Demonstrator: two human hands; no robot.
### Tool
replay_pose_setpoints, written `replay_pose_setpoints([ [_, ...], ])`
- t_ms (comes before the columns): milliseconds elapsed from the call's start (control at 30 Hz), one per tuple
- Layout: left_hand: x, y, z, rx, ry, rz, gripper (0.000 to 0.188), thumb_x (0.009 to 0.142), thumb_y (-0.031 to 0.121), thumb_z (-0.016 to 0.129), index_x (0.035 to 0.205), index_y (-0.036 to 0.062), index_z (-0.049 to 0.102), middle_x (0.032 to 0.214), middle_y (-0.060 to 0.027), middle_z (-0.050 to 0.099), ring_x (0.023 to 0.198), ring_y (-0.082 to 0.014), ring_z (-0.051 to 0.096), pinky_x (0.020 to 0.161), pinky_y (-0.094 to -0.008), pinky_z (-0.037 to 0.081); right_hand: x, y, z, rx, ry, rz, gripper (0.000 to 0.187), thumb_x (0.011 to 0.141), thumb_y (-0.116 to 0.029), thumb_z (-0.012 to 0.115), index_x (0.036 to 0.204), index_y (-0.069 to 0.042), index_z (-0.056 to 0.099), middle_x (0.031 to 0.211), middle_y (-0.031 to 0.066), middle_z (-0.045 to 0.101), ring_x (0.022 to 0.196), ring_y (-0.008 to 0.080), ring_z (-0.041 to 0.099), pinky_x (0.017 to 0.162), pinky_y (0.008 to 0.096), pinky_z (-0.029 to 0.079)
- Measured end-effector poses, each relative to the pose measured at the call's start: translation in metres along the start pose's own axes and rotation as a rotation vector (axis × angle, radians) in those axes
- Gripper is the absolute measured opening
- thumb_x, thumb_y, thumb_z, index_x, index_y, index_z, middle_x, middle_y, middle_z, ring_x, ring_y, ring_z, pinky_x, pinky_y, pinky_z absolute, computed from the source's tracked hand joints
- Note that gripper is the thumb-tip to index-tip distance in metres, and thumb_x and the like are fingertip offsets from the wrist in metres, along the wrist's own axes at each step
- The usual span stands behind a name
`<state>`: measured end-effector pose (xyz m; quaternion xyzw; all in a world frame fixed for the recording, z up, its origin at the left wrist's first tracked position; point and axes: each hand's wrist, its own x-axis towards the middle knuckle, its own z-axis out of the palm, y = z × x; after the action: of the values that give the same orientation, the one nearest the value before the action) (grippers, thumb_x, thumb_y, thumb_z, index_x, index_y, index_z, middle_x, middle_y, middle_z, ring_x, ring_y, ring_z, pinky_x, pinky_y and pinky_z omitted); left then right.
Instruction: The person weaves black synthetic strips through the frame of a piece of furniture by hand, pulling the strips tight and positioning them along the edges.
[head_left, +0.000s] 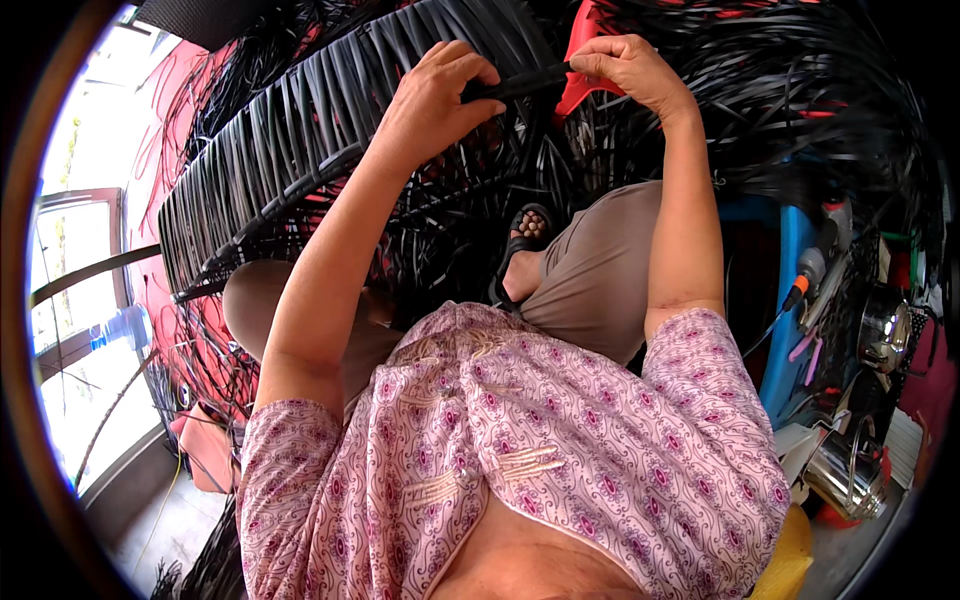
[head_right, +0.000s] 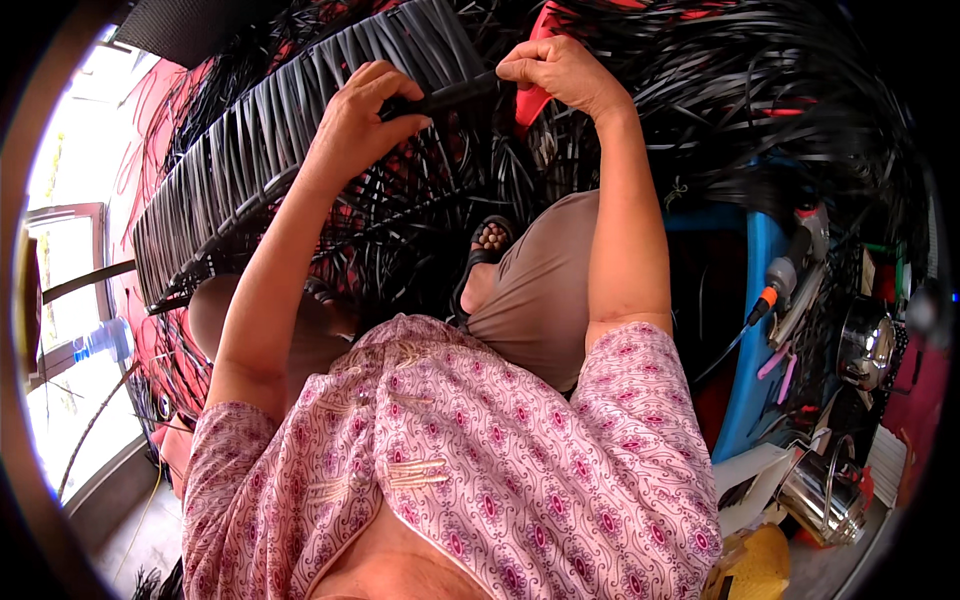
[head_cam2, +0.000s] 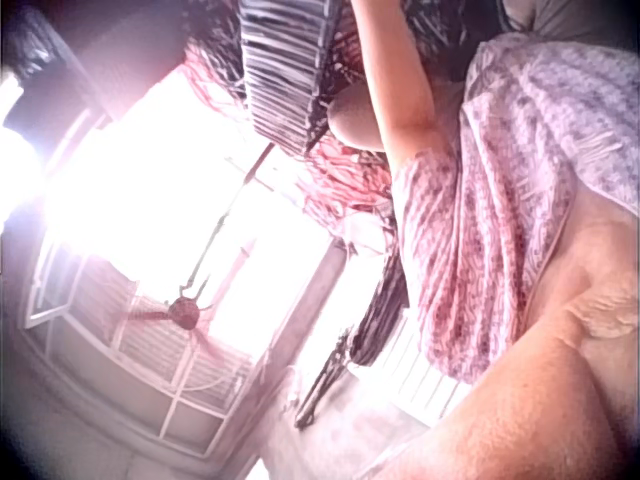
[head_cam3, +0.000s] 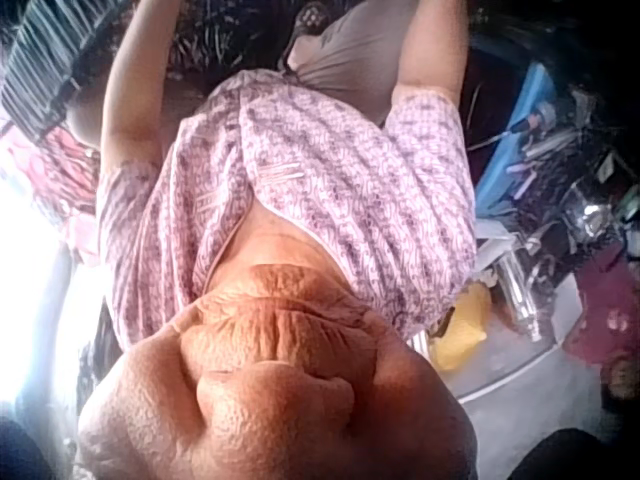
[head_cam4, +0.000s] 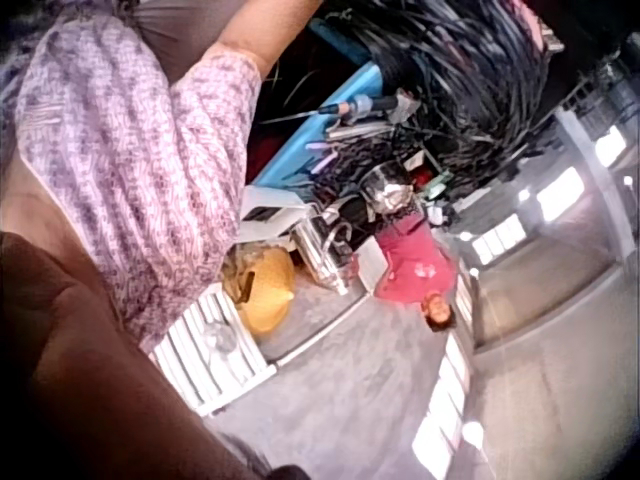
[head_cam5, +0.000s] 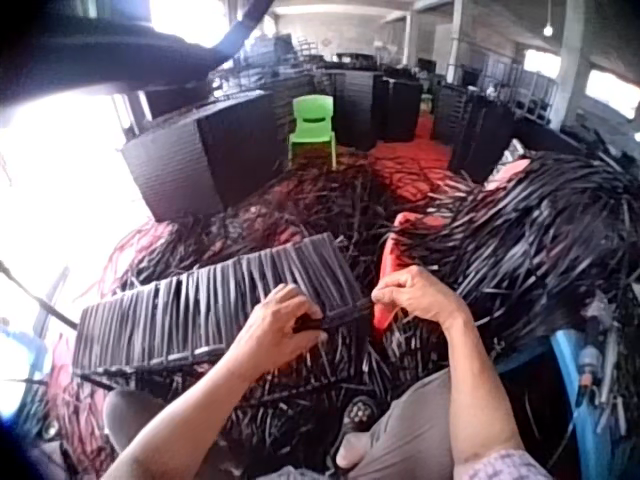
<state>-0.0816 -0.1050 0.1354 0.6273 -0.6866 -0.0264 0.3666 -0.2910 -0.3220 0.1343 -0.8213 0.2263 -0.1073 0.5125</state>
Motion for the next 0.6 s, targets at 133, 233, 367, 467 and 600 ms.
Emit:
replay_pose_setpoints([
  [133, 0.005, 0.001, 0.003, 0.008, 0.01, 0.02, 0.03, 0.076, 0.017, 0.084, 0.098, 0.0056, 0.069, 0.098, -0.0055, 0.062, 0.1, -0.0275, 0.061, 0.084, -0.0391, 0.051, 0.001, 0.0, -0.001, -0.077, 0.043, -0.008, 0.022, 0.096, -0.025, 0.072, 0.097, -0.003, 0.078, 0.085, -0.0004, 0.074, 0.083, 0.0081, 0.067, 0.081, 0.0254, 0.053],
  [233, 0.002, -0.001, 0.002, 0.02, 0.023, 0.044, 0.03, 0.076, 0.018, 0.084, 0.098, 0.007, 0.069, 0.097, -0.0057, 0.062, 0.1, -0.0268, 0.062, 0.084, -0.0389, 0.051, 0.006, 0.005, 0.003, -0.069, 0.04, -0.003, 0.023, 0.095, -0.025, 0.072, 0.099, -0.003, 0.078, 0.085, -0.0002, 0.074, 0.085, 0.0083, 0.067, 0.084, 0.0253, 0.052],
  [367, 0.002, -0.001, 0.002, 0.001, 0.035, 0.05, 0.032, 0.075, 0.018, 0.085, 0.099, 0.0066, 0.069, 0.097, -0.0062, 0.062, 0.097, -0.0269, 0.063, 0.083, -0.0383, 0.052, 0.003, 0.004, 0.005, -0.077, 0.115, 0.0, 0.024, 0.091, -0.023, 0.076, 0.102, -0.003, 0.079, 0.091, 0.0044, 0.077, 0.085, 0.0115, 0.069, 0.08, 0.0278, 0.054],
  [467, 0.0, -0.004, 0.004, -0.005, 0.067, 0.035, 0.033, 0.074, 0.018, 0.086, 0.1, 0.0067, 0.069, 0.098, -0.0063, 0.061, 0.098, -0.0265, 0.063, 0.083, -0.0381, 0.052, 0.001, -0.005, 0.008, -0.181, 0.175, -0.071, 0.021, 0.09, -0.022, 0.077, 0.101, -0.004, 0.08, 0.091, 0.004, 0.077, 0.086, 0.0116, 0.07, 0.081, 0.0272, 0.054],
  [600, -0.003, -0.001, 0.001, -0.055, 0.034, -0.05, 0.032, 0.076, 0.02, 0.087, 0.099, 0.006, 0.07, 0.1, -0.0043, 0.062, 0.089, -0.0225, 0.064, 0.08, -0.0352, 0.054, -0.005, -0.02, 0.012, -0.317, 0.254, -0.188, 0.017, 0.091, -0.019, 0.076, 0.101, -0.005, 0.08, 0.094, 0.0026, 0.075, 0.086, 0.0113, 0.069, 0.081, 0.0256, 0.053],
])
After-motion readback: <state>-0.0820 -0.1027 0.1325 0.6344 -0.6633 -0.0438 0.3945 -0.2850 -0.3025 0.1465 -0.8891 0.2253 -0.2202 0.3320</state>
